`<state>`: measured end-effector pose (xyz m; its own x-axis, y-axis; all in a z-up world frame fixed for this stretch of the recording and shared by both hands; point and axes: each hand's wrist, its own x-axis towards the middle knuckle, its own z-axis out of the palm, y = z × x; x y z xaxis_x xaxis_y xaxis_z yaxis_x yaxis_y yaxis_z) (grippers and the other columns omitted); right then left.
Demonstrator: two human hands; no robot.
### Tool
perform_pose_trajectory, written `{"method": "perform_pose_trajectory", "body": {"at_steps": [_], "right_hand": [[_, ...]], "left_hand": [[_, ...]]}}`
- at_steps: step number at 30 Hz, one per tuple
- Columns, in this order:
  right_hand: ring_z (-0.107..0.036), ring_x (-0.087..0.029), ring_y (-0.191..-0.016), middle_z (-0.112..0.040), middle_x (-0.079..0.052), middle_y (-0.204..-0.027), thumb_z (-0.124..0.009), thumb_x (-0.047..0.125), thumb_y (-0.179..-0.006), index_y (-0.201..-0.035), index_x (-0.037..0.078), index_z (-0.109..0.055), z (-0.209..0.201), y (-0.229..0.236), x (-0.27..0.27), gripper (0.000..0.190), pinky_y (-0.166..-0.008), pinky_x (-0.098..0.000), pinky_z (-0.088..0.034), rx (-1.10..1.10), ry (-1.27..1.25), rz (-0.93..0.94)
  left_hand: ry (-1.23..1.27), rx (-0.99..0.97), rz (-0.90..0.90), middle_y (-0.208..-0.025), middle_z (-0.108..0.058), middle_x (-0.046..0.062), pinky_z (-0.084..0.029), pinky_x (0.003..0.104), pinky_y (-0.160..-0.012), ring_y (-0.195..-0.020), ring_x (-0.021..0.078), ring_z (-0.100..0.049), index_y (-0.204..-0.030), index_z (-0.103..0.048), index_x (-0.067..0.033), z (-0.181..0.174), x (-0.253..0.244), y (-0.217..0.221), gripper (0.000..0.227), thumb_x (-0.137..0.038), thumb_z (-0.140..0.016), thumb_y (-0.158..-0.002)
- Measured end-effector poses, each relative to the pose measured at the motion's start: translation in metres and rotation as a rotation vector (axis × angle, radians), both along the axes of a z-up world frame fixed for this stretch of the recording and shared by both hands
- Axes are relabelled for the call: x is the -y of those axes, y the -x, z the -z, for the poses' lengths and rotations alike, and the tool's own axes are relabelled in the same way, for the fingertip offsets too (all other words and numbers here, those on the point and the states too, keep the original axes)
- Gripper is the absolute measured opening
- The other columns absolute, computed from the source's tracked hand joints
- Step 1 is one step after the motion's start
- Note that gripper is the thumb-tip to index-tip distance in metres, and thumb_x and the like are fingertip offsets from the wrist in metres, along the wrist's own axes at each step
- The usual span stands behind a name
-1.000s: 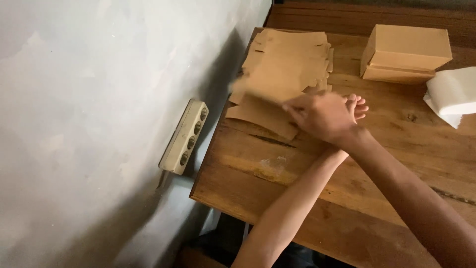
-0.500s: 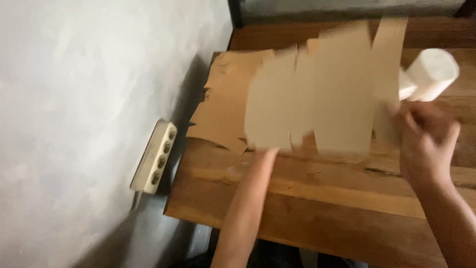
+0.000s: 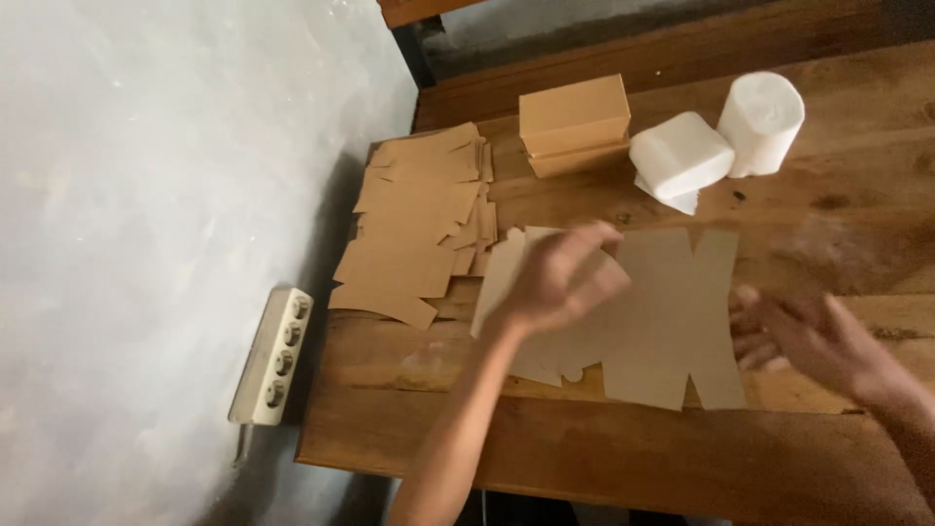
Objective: Assembling small cardboard boxes by folding flat templates along pre-scored lines and interlocking the flaps.
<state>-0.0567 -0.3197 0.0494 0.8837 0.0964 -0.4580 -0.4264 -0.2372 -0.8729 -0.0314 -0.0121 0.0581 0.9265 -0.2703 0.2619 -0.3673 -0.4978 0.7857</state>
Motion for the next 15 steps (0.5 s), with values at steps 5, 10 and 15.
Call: {"method": "perform_pose_trajectory", "body": {"at_steps": [5,10,15], "right_hand": [[-0.081,-0.025,-0.072,-0.087,-0.013,-0.084,-0.044,0.028,-0.111,-0.091,-0.001,-0.077,-0.048,-0.040,-0.025,0.048,-0.070,-0.0355,-0.060,0.195,0.497,-0.267],[-0.083,-0.029,-0.076,-0.086,-0.019,-0.090,-0.049,0.015,-0.106,-0.104,-0.001,-0.079,-0.043,-0.077,-0.037,0.034,-0.072,-0.0381,-0.069,0.199,0.410,-0.447],[-0.082,-0.017,-0.062,-0.086,-0.011,-0.081,-0.068,0.018,-0.091,-0.099,0.002,-0.080,0.019,-0.082,-0.018,0.021,-0.058,-0.0260,-0.072,0.670,0.094,-0.489]], "left_hand": [[-0.566,-0.021,0.295,-0.173,-0.003,0.015,0.001,0.062,-0.125,-0.161,0.0337,0.001,-0.163,-0.012,-0.0121,0.030,0.036,0.013,0.106,-0.078,-0.036,-0.083],[-0.531,0.003,0.265,-0.171,-0.008,0.021,0.000,0.065,-0.124,-0.160,0.0368,-0.003,-0.161,-0.019,-0.0053,0.030,0.041,0.022,0.110,-0.080,-0.034,-0.082],[-0.561,-0.017,0.314,-0.172,-0.003,0.019,-0.001,0.066,-0.125,-0.160,0.0361,-0.001,-0.163,-0.012,-0.0062,0.036,0.038,0.017,0.113,-0.080,-0.038,-0.081]]}}
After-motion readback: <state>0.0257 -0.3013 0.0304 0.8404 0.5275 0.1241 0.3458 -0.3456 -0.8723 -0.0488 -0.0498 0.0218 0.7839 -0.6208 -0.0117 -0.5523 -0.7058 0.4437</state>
